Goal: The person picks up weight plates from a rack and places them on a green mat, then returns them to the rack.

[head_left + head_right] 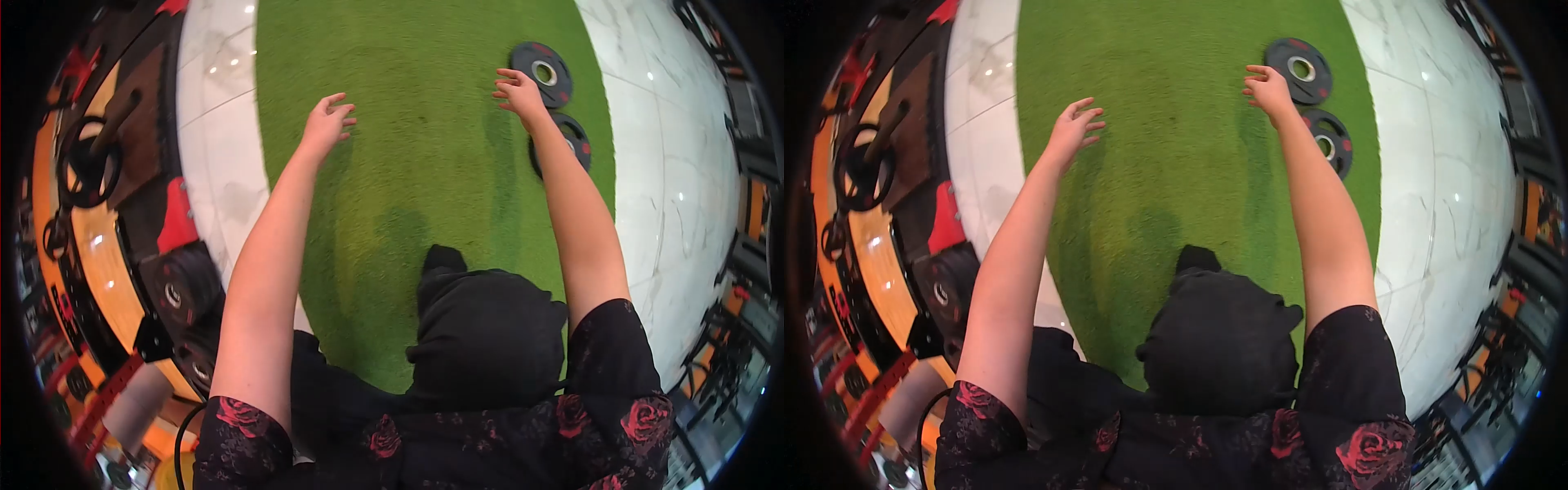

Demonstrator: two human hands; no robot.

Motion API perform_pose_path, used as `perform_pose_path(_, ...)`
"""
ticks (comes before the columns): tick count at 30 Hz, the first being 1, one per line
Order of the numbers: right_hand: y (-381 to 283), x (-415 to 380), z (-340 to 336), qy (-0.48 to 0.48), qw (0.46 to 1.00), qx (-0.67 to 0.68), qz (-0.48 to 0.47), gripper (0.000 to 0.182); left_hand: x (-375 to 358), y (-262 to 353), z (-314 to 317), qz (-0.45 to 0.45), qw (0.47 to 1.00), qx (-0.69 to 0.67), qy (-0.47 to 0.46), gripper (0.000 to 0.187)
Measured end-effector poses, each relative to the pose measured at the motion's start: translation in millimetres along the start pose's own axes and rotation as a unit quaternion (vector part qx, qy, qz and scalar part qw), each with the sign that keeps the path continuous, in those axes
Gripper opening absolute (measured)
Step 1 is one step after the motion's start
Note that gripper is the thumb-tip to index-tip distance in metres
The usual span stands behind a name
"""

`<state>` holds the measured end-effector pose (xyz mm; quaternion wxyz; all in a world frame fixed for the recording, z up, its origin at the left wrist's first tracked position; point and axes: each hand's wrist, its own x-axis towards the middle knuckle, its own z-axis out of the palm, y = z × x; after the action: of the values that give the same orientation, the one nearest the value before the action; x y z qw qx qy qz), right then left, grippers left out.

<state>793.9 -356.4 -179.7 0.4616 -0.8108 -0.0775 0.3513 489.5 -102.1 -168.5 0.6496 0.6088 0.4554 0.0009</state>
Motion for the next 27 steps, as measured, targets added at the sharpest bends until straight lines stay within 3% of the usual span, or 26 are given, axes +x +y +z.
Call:
perform_pose_path(8, -118, -67, 153, -0.171, 0.967, -0.15, -0.114, 0.038, -129, -50, -240, 0.072, 0.982, -0.043, 0.166, 0.044)
perform_pose_path(12, -183, -123, 253, -0.233, 0.915, -0.243, -0.221, 0.04, -213, -77, -346, 0.094, 0.944, -0.017, 0.316, 0.039)
perform_pose_path(15, -220, -172, 351, -0.326, 0.849, -0.315, -0.271, 0.043, -258, -155, -433, 0.1, 0.908, 0.031, 0.405, 0.045)
perform_pose_path(16, -226, -192, 387, -0.351, 0.827, -0.331, -0.289, 0.044, -273, -186, -455, 0.07, 0.88, 0.107, 0.457, 0.051)
perform_pose_path(17, -227, -215, 423, -0.357, 0.817, -0.336, -0.305, 0.043, -285, -211, -468, 0.038, 0.843, 0.182, 0.504, 0.058)
perform_pose_path(18, -224, -237, 458, -0.363, 0.806, -0.34, -0.319, 0.043, -296, -230, -471, 0.035, 0.84, 0.174, 0.512, 0.058)
perform_pose_path(20, -216, -283, 520, -0.382, 0.773, -0.37, -0.347, 0.049, -318, -264, -470, -0.095, 0.786, 0.249, 0.558, 0.072)
perform_pose_path(21, -207, -306, 548, -0.383, 0.768, -0.376, -0.351, 0.051, -325, -277, -471, -0.114, 0.809, 0.204, 0.54, 0.079)
perform_pose_path(24, -171, -358, 609, -0.408, 0.763, -0.352, -0.356, 0.059, -323, -321, -478, -0.062, 0.831, 0.174, 0.525, 0.079)
perform_pose_path(25, -160, -374, 615, -0.401, 0.755, -0.349, -0.385, 0.052, -327, -323, -476, -0.053, 0.845, 0.167, 0.506, 0.078)
perform_pose_path(26, -148, -381, 636, -0.388, 0.773, -0.391, -0.315, 0.057, -324, -328, -477, -0.041, 0.85, 0.181, 0.493, 0.078)
perform_pose_path(27, -131, -379, 654, -0.357, 0.765, -0.41, -0.346, 0.061, -329, -320, -474, -0.057, 0.847, 0.208, 0.485, 0.082)
